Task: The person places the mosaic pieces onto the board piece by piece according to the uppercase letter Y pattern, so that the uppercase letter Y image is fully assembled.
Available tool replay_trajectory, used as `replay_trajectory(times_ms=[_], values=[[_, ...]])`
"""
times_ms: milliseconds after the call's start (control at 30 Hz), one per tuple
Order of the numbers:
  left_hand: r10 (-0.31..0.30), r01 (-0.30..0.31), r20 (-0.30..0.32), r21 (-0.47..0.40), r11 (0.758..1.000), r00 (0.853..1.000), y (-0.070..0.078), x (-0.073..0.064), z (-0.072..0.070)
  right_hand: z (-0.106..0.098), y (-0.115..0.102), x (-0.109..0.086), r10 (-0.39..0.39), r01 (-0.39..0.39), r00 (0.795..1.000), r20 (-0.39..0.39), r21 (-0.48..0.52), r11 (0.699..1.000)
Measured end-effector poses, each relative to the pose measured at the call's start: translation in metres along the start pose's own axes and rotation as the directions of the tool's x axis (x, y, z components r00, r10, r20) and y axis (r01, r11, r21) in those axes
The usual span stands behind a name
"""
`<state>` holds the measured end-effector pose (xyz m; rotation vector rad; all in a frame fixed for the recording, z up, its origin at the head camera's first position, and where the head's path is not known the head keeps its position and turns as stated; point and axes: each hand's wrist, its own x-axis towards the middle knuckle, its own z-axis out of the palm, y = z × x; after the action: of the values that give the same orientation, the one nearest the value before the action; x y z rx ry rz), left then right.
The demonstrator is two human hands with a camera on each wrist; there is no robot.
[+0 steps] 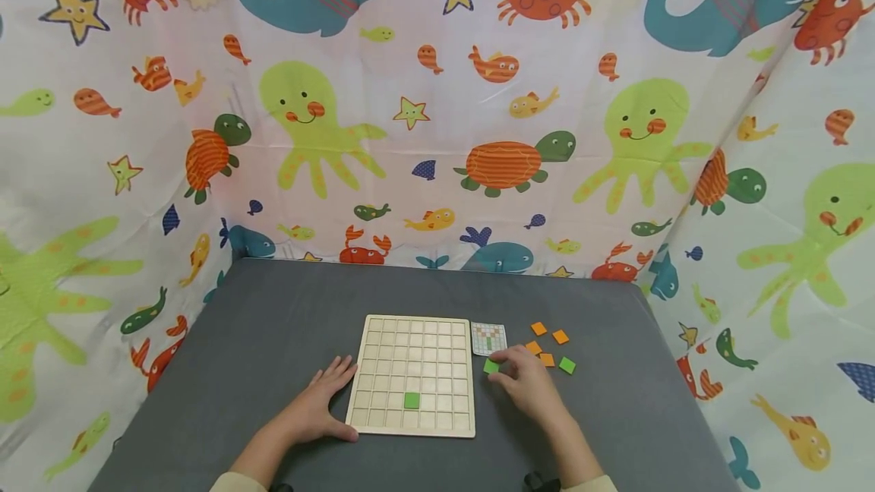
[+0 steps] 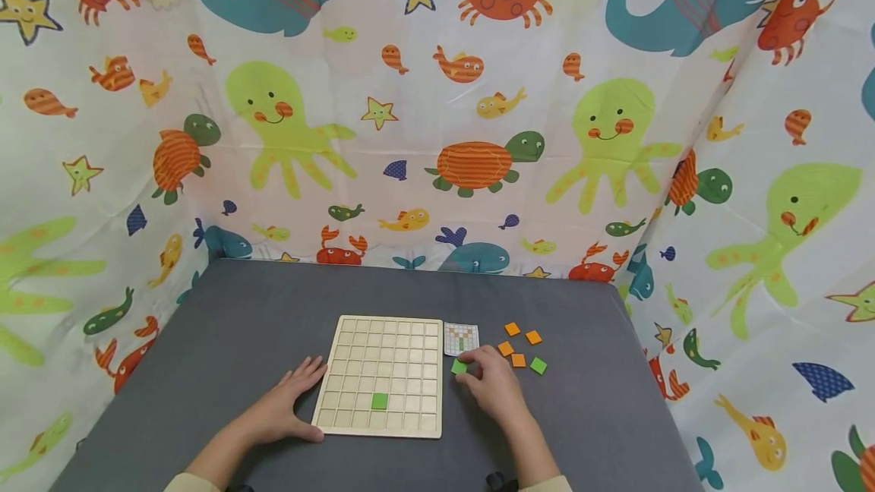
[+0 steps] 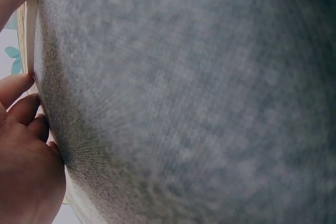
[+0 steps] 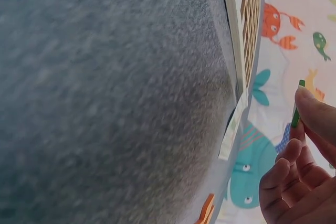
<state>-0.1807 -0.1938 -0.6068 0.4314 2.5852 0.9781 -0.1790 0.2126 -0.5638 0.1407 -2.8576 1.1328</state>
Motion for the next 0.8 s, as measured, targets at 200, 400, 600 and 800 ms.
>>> replay_trajectory(times_ms=[200, 400, 600, 800], values=[[0.003, -0.003, -0.004, 0.004, 1.0, 1.0, 0.002, 0.0, 0.0, 0.003, -0.006, 0.009, -0.036, 0.036, 0.999, 0.023, 0.007, 0.999], [-0.016, 0.016, 0.0, 0.015, 1.0, 1.0, 0.004, 0.001, -0.001, 0.008, -0.015, 0.012, -0.063, 0.062, 0.998, 0.029, 0.03, 0.998], [-0.006, 0.006, -0.001, 0.012, 1.0, 1.0, 0.003, 0.0, 0.0, 0.015, -0.02, 0.016, -0.129, 0.127, 0.991, 0.044, 0.05, 0.991], [-0.01, 0.01, 0.002, 0.008, 1.0, 1.0, 0.002, 0.001, 0.0, 0.022, -0.026, 0.018, -0.157, 0.151, 0.985, 0.071, 0.085, 0.985]])
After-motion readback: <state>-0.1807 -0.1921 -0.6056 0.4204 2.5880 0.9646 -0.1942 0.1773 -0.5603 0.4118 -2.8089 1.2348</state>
